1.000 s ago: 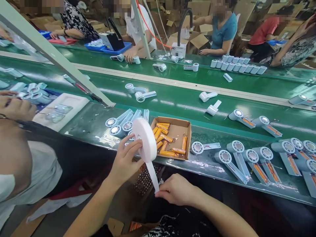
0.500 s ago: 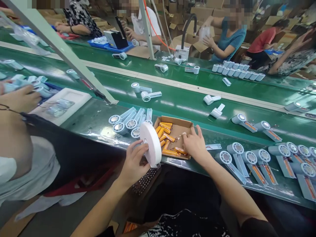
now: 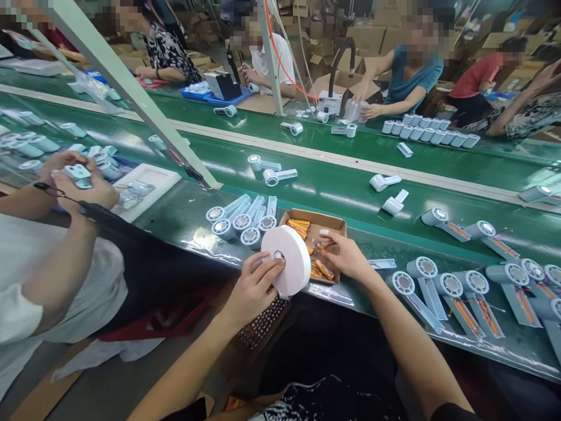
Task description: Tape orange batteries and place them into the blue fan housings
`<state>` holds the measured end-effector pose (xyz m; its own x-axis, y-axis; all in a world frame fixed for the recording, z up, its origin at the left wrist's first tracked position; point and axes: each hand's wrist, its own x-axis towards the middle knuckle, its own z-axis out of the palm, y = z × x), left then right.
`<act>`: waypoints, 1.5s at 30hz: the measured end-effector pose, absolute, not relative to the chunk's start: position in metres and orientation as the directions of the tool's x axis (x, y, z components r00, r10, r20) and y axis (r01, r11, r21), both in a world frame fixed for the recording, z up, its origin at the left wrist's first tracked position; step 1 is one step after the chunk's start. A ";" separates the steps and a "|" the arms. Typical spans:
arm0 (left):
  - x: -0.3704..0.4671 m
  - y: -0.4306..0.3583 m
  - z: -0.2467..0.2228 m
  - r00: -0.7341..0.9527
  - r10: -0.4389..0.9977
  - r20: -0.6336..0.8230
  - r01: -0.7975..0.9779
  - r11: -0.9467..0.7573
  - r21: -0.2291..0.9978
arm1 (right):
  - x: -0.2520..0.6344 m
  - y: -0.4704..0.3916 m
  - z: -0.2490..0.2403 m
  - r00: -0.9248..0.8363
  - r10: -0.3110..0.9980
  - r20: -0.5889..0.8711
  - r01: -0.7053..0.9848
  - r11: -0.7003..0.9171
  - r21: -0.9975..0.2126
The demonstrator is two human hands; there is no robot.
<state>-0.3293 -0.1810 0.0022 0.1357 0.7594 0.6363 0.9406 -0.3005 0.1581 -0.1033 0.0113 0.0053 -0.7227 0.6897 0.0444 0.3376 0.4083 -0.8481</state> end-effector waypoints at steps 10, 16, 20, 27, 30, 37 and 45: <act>-0.329 -0.185 0.009 0.345 0.801 0.489 0.926 -0.376 -0.036 | -0.066 -0.028 0.051 -0.589 0.800 0.115 -0.023 0.125 -0.992; -0.326 -0.180 0.016 0.450 0.764 0.463 0.883 -0.458 -0.103 | -0.059 -0.031 0.062 -0.577 0.793 0.196 0.262 0.407 -0.875; -0.326 -0.177 0.027 0.490 0.758 0.430 0.868 -0.469 -0.163 | -0.053 -0.032 0.062 -0.634 0.768 0.085 0.277 0.328 -0.903; -0.300 -0.171 0.051 0.545 0.736 0.403 0.838 -0.495 -0.230 | -0.064 -0.041 0.041 -0.365 0.928 -0.071 -0.236 -0.166 -0.957; -0.281 -0.167 0.051 0.556 0.716 0.421 0.828 -0.518 -0.213 | -0.075 -0.053 0.028 -0.055 0.996 -0.074 -0.479 -0.091 -0.873; -0.273 -0.158 0.026 0.540 0.700 0.467 0.814 -0.576 -0.077 | -0.064 -0.082 0.007 0.101 0.983 -0.152 -0.527 -0.077 -0.846; -0.247 -0.149 0.049 0.750 0.509 0.423 0.562 -0.827 -0.002 | -0.025 0.001 0.060 0.277 0.950 0.142 -0.511 0.270 -0.816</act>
<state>-0.2472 -0.1493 0.0488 0.7501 0.5087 0.4226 0.5622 -0.8270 -0.0025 -0.0250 0.0005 0.0604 0.2767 0.9504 0.1419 -0.5105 0.2705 -0.8162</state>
